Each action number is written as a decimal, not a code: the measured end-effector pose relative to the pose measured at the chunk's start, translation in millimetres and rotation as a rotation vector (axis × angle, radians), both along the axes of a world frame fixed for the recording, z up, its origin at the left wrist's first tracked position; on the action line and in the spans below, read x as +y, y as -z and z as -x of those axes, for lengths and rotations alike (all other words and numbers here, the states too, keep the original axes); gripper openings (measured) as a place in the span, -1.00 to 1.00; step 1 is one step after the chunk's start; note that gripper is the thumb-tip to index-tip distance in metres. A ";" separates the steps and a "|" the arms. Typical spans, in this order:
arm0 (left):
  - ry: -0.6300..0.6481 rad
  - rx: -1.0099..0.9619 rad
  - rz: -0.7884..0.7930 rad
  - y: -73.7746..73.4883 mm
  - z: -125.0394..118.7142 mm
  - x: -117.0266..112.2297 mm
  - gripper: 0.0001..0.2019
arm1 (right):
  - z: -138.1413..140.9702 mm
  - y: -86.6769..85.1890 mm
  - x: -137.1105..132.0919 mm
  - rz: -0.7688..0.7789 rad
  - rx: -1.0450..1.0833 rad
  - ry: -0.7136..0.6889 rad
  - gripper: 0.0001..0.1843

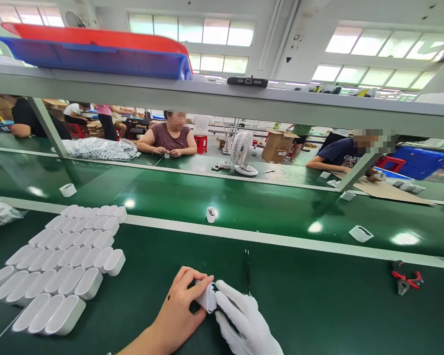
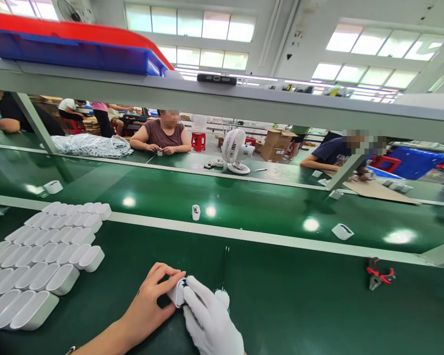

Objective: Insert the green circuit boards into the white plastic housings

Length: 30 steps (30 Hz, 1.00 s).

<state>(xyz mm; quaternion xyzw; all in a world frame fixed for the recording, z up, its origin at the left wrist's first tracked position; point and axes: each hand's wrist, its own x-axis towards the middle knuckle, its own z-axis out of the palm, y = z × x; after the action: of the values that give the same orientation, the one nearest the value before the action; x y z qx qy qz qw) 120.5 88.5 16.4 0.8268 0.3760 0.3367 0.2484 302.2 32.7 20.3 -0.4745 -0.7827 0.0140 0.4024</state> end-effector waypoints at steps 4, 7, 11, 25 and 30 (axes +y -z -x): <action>0.026 -0.038 0.037 -2.7 -1.7 -3.3 -0.44 | 1.3 -4.8 -4.4 0.338 0.358 0.027 -0.55; 0.124 -0.106 0.080 -12.4 -3.3 -6.8 -0.47 | 2.2 -12.2 -2.3 0.688 0.742 -0.059 -0.38; 0.383 -0.157 0.211 -27.8 -1.9 -10.1 -0.42 | 3.0 -21.6 6.3 1.025 0.897 -0.318 -0.43; 0.170 -0.722 1.045 0.4 -17.0 -13.0 -0.37 | 17.1 -10.9 6.5 0.837 1.049 -0.008 -0.60; 0.183 -0.675 1.030 -7.4 -9.4 -3.7 -0.39 | 14.0 -12.1 3.7 1.134 0.946 -0.131 -0.48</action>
<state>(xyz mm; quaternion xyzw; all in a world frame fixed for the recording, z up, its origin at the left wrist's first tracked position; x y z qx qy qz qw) 129.9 84.8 23.8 0.4778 0.3186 0.3322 0.7482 288.2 36.4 32.5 -0.5050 -0.4251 0.6431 0.3881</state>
